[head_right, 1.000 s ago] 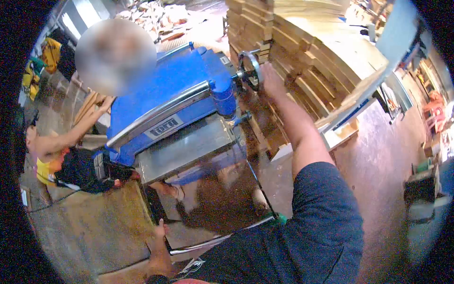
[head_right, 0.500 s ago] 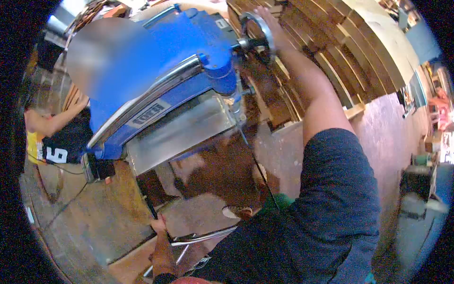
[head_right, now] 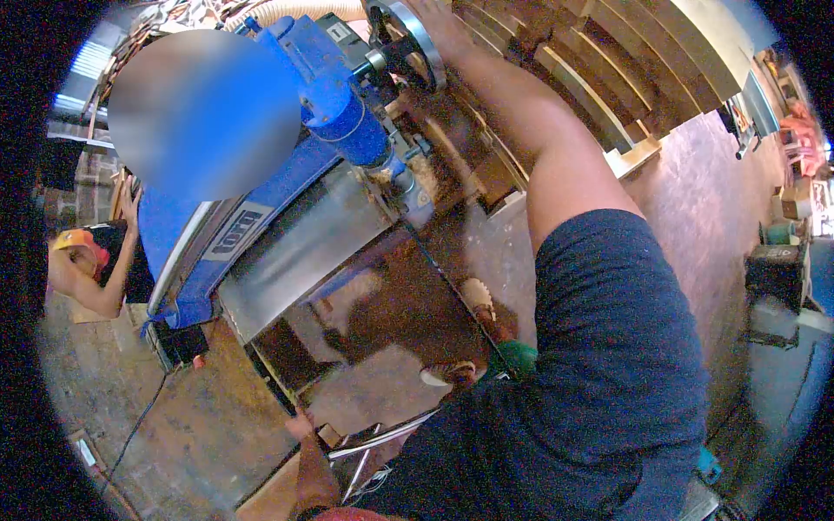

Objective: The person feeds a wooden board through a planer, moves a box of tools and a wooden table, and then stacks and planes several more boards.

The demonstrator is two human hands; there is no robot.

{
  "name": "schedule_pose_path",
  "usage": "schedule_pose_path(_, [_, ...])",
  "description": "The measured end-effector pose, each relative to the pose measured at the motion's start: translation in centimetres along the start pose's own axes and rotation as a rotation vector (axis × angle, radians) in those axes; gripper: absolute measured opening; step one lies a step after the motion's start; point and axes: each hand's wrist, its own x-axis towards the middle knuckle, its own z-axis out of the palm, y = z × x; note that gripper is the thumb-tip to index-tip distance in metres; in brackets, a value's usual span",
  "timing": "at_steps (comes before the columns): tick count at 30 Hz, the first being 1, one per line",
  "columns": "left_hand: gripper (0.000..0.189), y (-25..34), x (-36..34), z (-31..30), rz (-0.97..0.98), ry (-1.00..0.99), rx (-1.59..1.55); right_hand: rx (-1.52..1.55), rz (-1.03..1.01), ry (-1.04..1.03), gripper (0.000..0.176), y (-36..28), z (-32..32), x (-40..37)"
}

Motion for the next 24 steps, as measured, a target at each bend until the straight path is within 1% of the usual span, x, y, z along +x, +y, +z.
schedule_pose_path(1, [0.029,-0.2,0.1,-0.3,0.0,0.004,0.003,0.004,0.002,-0.001,0.046,0.0,0.1,0.0])
schedule_pose_path(3, [0.021,0.5,-0.6,-0.2,0.057,0.021,0.239,0.016,0.009,-0.006,0.046,0.1,0.3,0.0])
schedule_pose_path(6, [0.018,1.1,-1.2,-0.1,0.102,0.041,0.193,0.033,0.022,-0.015,0.045,0.4,0.6,-0.1])
schedule_pose_path(9, [0.019,0.8,-0.8,-0.1,0.103,0.006,0.157,0.053,0.053,-0.028,0.045,0.9,1.1,-0.5])
schedule_pose_path(11, [0.019,1.0,-1.2,-0.1,0.111,0.023,0.179,0.08,0.088,-0.042,0.045,1.2,1.8,-1.5])
schedule_pose_path(12, [0.018,1.2,-1.4,-0.1,0.121,0.037,0.203,0.105,0.116,-0.06,0.045,1.4,2.3,-2.6])
schedule_pose_path(14, [0.018,4.6,-3.9,0.8,0.117,0.061,0.248,0.164,0.192,-0.157,0.045,2.5,3.7,-6.8])
schedule_pose_path(15, [0.018,5.6,-4.9,0.3,0.109,0.089,0.299,0.168,0.218,-0.218,0.045,2.2,3.0,-9.4])
schedule_pose_path(16, [0.018,4.4,-3.8,-0.2,0.108,0.096,0.301,0.069,0.294,-0.272,0.035,-0.6,0.1,-10.3])
schedule_pose_path(17, [0.017,2.8,-2.3,0.0,0.072,0.08,0.225,0.069,0.287,-0.266,0.035,-1.9,-2.7,-9.8])
schedule_pose_path(18, [0.016,1.7,-1.7,0.2,0.034,0.06,0.148,-0.039,0.203,-0.262,0.028,-2.7,-5.7,-9.1])
schedule_pose_path(19, [0.016,2.7,-2.7,0.5,0.034,0.057,0.141,-0.15,0.122,-0.257,0.022,-3.0,-7.6,-8.8])
schedule_pose_path(20, [0.015,6.8,-5.6,0.7,0.052,0.089,0.331,-0.152,0.124,-0.254,0.022,-3.1,-8.0,-9.0])
schedule_pose_path(22, [0.014,7.4,-5.7,0.6,0.07,0.124,0.496,-0.107,0.142,-0.438,0.024,-2.7,-7.6,-8.7])
schedule_pose_path(23, [0.014,4.7,-3.9,0.7,0.079,0.09,0.287,-0.116,0.115,-0.424,0.024,-2.6,-7.0,-8.4])
schedule_pose_path(24, [0.014,2.9,-2.9,0.8,0.087,0.058,0.088,-0.17,0.139,-0.401,0.024,-2.9,-6.2,-8.9])
